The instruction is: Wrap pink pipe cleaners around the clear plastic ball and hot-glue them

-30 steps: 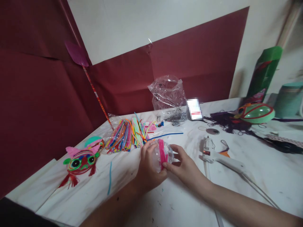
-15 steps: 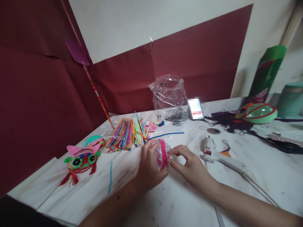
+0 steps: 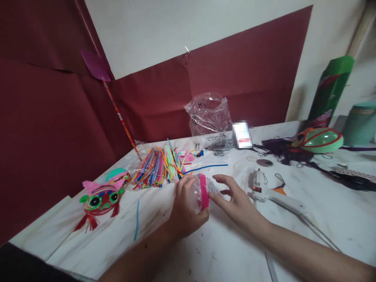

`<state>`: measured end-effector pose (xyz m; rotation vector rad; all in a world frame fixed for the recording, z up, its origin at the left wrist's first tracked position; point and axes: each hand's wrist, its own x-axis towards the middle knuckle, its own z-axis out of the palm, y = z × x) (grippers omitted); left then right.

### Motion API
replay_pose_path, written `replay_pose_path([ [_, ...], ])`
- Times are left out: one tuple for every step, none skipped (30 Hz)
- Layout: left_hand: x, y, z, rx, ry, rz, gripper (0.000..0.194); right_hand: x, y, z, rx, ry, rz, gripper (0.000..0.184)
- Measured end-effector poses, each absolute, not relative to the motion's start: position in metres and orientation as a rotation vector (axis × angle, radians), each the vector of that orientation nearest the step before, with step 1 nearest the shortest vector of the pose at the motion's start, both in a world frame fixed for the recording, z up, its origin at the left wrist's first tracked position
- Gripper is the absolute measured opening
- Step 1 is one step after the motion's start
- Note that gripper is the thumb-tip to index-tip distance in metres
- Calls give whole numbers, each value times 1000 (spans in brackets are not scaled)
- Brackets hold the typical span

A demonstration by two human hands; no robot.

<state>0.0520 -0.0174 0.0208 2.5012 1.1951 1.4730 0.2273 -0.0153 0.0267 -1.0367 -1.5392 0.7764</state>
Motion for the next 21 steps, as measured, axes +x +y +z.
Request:
replay_pose_path([
  [52,-17,21,2487,1198,1472,77,227,-14,26,-1051,-1529,847,50],
  [52,-17,21,2471,1202,1472,77,227,-13,25,-1056,-1530,905,55],
  [52,-17,21,2452,1207,1472,77,227,-13,25,-1051,-1539,939,57],
  [52,-17,21,2434,1209,1472,76,226,-13,24,-1039,-1547,952,57],
  [51,-16,20,2412,1208,1473,75,226,-13,23,-1026,-1550,951,55],
  [51,-15,19,2384,1205,1476,74,225,-13,22,-1016,-1548,944,53],
  [50,-14,19,2345,1203,1476,72,225,-13,22,-1012,-1542,936,51],
  [49,-13,18,2298,1200,1472,70,224,-14,21,-1015,-1533,930,51],
  [48,-12,17,2244,1193,1460,68,224,-14,21,-1020,-1525,927,51],
  [48,-12,17,2186,1182,1443,67,224,-14,21,-1028,-1517,927,51],
  [48,-11,17,2130,1168,1423,67,224,-14,20,-1033,-1511,932,51],
  [48,-10,18,2080,1149,1408,66,224,-14,20,-1035,-1509,941,51],
  [48,-10,19,2034,1133,1400,64,224,-14,20,-1033,-1513,951,50],
  [48,-11,21,1990,1122,1399,62,224,-14,20,-1030,-1519,959,48],
  [49,-11,22,1946,1119,1398,61,224,-14,20,-1027,-1525,964,45],
  [50,-12,24,1901,1122,1394,60,224,-14,19,-1025,-1529,964,43],
  [51,-13,27,1852,1130,1382,60,224,-14,19,-1026,-1530,960,40],
  [52,-13,28,1804,1147,1365,61,224,-13,18,-1030,-1526,954,38],
  [52,-14,30,1764,1171,1343,63,223,-13,18,-1038,-1517,946,37],
  [53,-14,30,1739,1199,1326,65,223,-13,17,-1048,-1507,939,35],
  [53,-14,31,1734,1227,1314,68,222,-13,16,-1058,-1499,935,34],
])
